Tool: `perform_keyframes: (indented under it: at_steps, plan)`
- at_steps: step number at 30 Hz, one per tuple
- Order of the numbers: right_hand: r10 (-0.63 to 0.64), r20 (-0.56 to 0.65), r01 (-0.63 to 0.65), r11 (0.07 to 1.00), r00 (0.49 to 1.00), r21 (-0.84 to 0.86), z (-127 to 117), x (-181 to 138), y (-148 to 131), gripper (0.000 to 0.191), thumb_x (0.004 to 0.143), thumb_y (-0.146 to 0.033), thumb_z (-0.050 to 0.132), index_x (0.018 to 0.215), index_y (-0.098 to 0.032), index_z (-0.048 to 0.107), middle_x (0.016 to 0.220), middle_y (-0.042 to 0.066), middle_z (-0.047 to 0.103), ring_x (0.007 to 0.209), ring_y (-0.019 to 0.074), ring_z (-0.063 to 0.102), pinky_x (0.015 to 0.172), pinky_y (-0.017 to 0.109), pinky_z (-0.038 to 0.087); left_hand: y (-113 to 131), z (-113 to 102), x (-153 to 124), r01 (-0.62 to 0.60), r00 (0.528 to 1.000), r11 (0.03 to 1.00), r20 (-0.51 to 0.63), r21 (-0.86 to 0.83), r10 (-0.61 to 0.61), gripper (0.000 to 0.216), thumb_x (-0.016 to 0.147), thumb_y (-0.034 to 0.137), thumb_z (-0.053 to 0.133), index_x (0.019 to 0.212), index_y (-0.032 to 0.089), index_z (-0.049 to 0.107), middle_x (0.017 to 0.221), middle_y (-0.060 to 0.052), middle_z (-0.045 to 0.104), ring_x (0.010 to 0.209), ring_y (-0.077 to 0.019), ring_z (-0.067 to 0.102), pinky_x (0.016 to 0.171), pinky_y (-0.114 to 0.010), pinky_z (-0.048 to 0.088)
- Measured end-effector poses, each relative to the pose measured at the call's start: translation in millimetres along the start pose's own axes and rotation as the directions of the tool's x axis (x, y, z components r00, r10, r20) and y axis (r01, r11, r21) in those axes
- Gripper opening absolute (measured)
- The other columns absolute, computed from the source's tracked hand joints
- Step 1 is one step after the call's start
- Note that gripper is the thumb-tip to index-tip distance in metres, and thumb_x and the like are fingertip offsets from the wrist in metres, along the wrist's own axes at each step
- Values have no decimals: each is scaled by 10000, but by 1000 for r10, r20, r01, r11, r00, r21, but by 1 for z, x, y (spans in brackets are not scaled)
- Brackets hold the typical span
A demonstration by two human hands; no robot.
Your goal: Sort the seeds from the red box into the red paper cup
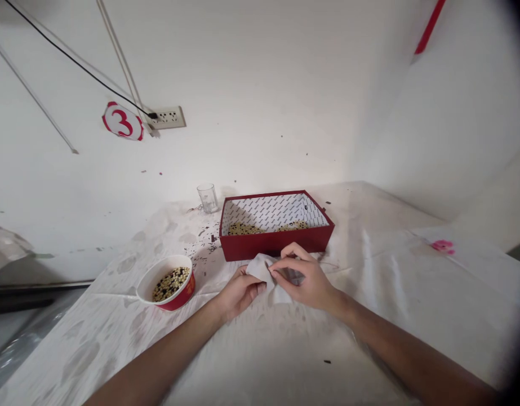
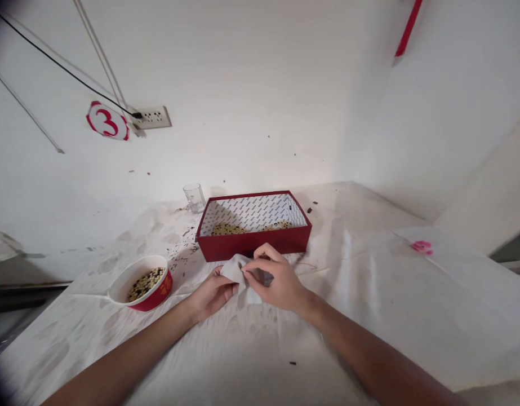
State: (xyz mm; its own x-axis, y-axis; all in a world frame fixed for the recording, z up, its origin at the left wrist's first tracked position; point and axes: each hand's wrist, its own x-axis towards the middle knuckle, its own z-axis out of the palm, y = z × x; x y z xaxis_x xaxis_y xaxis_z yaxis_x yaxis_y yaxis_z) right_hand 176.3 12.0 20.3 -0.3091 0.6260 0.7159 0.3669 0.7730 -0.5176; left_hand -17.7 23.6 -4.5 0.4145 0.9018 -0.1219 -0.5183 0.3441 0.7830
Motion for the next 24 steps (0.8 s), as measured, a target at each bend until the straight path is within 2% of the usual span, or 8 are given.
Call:
perform_keyframes:
  at_steps: [3, 7, 12, 16, 19, 24]
  plan:
    - [-8, -49, 8, 1000, 999, 0, -3, 1, -1, 146, 872, -200, 653, 988, -256, 721, 942, 39, 509, 855, 167, 570, 719, 322, 524, 1, -1, 0, 24, 1000, 999, -2, -40, -24, 255, 642, 41, 756, 878, 135, 746, 849, -57, 741, 812, -156, 670, 785, -258, 513]
    - [-10, -56, 10, 1000, 998, -3, -4, 1, -2, 144, 872, -206, 653, 990, -256, 720, 947, 39, 516, 852, 165, 572, 729, 325, 533, 2, -3, 0, 24, 1000, 1000, -6, -18, -25, 270, 622, 0, 728, 858, 134, 725, 828, -44, 731, 746, -142, 665, 695, -240, 513]
    - [15, -26, -14, 1000, 1000, 17, 0, 0, -1, 164, 871, -194, 652, 999, -266, 725, 945, 34, 522, 831, 155, 579, 710, 316, 537, 1, -3, 1, 25, 998, 996, -59, 83, -20, 231, 636, 123, 839, 822, 130, 702, 763, -25, 701, 635, -96, 614, 563, -201, 468]
    - [-23, -139, 23, 1000, 990, -3, -3, 1, -4, 167, 865, -195, 668, 998, -273, 732, 920, 30, 515, 827, 161, 568, 712, 329, 528, 1, -3, 0, 11, 997, 999, -78, 46, -7, 256, 684, 284, 855, 831, 151, 692, 771, -8, 679, 657, -84, 602, 584, -196, 473]
    - [-43, -246, 37, 999, 968, -31, -5, 1, -7, 186, 856, -188, 682, 1015, -270, 732, 911, 31, 503, 813, 162, 556, 702, 334, 518, 1, -2, -1, 20, 997, 998, -76, 62, -15, 273, 674, 307, 866, 824, 159, 693, 786, -8, 680, 675, -93, 612, 579, -201, 482]
    - [-56, -92, 55, 998, 994, -19, -1, 0, -7, 184, 852, -182, 680, 1012, -261, 726, 922, 32, 506, 834, 160, 564, 701, 320, 523, 0, -2, -2, 34, 999, 993, 22, 117, -37, 220, 728, 288, 832, 838, 139, 715, 759, -25, 679, 632, -89, 602, 569, -201, 482]
